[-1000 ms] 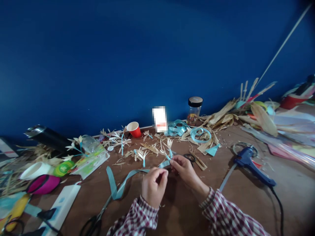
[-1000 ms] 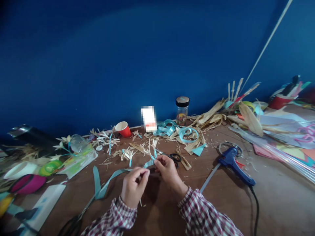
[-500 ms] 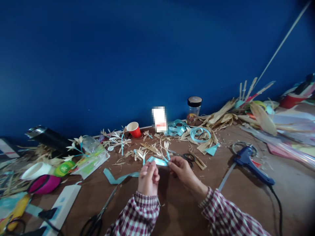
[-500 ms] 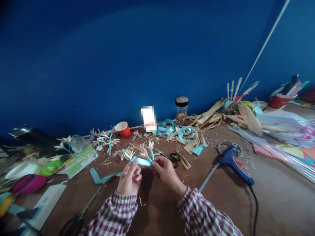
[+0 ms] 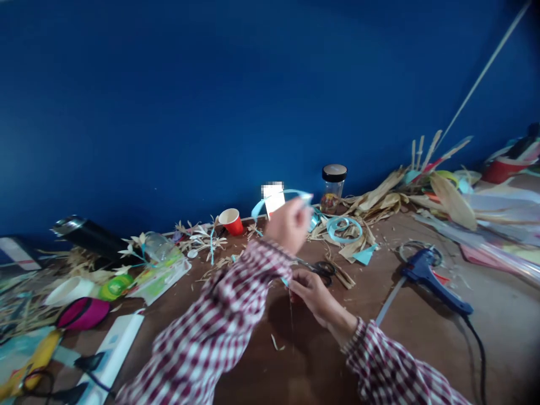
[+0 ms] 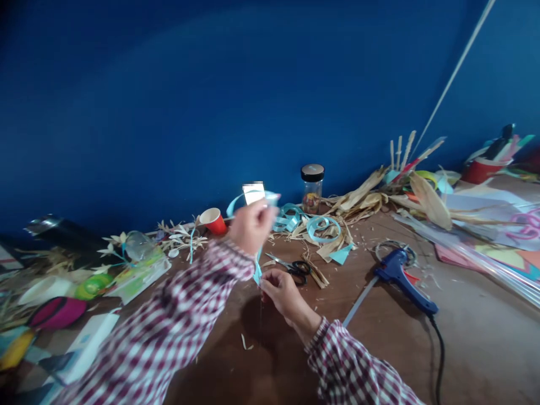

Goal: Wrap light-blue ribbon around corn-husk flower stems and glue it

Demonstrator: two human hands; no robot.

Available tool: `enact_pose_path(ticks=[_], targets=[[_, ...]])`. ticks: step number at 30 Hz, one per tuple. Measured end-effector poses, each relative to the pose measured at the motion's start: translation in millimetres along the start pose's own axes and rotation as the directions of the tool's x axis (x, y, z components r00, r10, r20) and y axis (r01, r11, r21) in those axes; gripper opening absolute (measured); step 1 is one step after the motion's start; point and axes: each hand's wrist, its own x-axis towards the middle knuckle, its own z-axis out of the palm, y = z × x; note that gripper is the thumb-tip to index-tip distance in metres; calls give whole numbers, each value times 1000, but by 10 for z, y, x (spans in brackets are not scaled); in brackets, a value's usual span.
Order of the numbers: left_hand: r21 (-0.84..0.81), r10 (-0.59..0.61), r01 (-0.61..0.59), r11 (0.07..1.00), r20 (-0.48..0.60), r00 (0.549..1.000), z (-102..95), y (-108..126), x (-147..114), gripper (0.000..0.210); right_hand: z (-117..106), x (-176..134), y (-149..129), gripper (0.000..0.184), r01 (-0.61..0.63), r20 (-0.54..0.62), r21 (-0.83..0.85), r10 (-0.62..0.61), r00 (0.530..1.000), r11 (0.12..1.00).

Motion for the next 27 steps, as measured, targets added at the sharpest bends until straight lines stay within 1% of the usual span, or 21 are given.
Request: enact_pose_path(ticks=[1,2,4,6,7,8,9,10,11,12,13,15,16,17,18,19,20,21,23,25,27], targets=[[124,22,-64,990,313,950,108,94,106,29,2,-11,1,22,-13,8,41,12,1000,999],[155,12,-85,984,423,906,203,167,177,31,2,-20,2,23,-28,9,85,28,1000,996],[195,-13,-101,976,511,859,297,245,204,31,-7,-31,5,26,-47,-7,158,49,999,986],[203,-9,-109,973,507,862,229,229,85,24,-20,-33,-1,27,-67,16,199,65,998,978],[167,24,-113,979,461,887,151,187,-19,28,-26,-31,-8,27,-80,43,211,73,996,974],[36,72,-89,995,327,942,63,121,-146,32,-32,-28,-17,26,-94,74,219,80,994,971],[-106,75,-56,993,186,980,-17,35,-293,32,-35,-25,-25,26,-109,103,229,87,991,967],[-244,25,-6,970,74,997,-73,-71,-454,30,-37,-22,-33,26,-121,126,238,93,988,964],[-368,-88,82,926,-1,996,-94,-190,-624,26,-36,-20,-38,26,-128,134,243,97,986,961],[-476,-228,179,861,-46,973,-75,-318,-795,26,-32,-20,-40,26,-128,126,244,100,987,961],[-564,-377,278,777,-64,924,-18,-447,-959,28,-24,-21,-39,27,-130,114,240,105,988,962],[-703,-631,401,587,-87,771,174,-675,-1232,32,-1,-28,-28,28,-125,79,211,110,991,970],[-742,-695,437,509,-54,717,283,-763,-1328,36,14,-34,-20,28,-117,65,190,107,992,975],[-769,-712,462,443,11,702,386,-827,-1394,39,30,-41,-11,28,-108,58,168,100,993,980],[-792,-706,472,386,76,704,473,-869,-1431,41,45,-47,-1,28,-98,61,145,90,994,984],[-816,-690,465,344,116,714,540,-888,-1443,38,59,-52,8,29,-90,69,126,81,994,988],[-830,-659,451,328,141,739,584,-890,-1436,35,71,-56,17,30,-82,78,111,73,994,990],[-842,-647,444,308,157,746,610,-879,-1415,34,80,-57,25,31,-74,85,96,66,994,993],[-857,-669,443,263,169,724,621,-838,-1355,37,87,-51,35,32,-57,83,63,52,995,996],[-864,-708,451,222,175,685,614,-800,-1298,39,82,-39,39,33,-42,70,26,40,997,999],[-871,-728,446,206,168,665,616,-781,-1258,38,74,-28,38,33,-35,60,-22,36,998,999]])
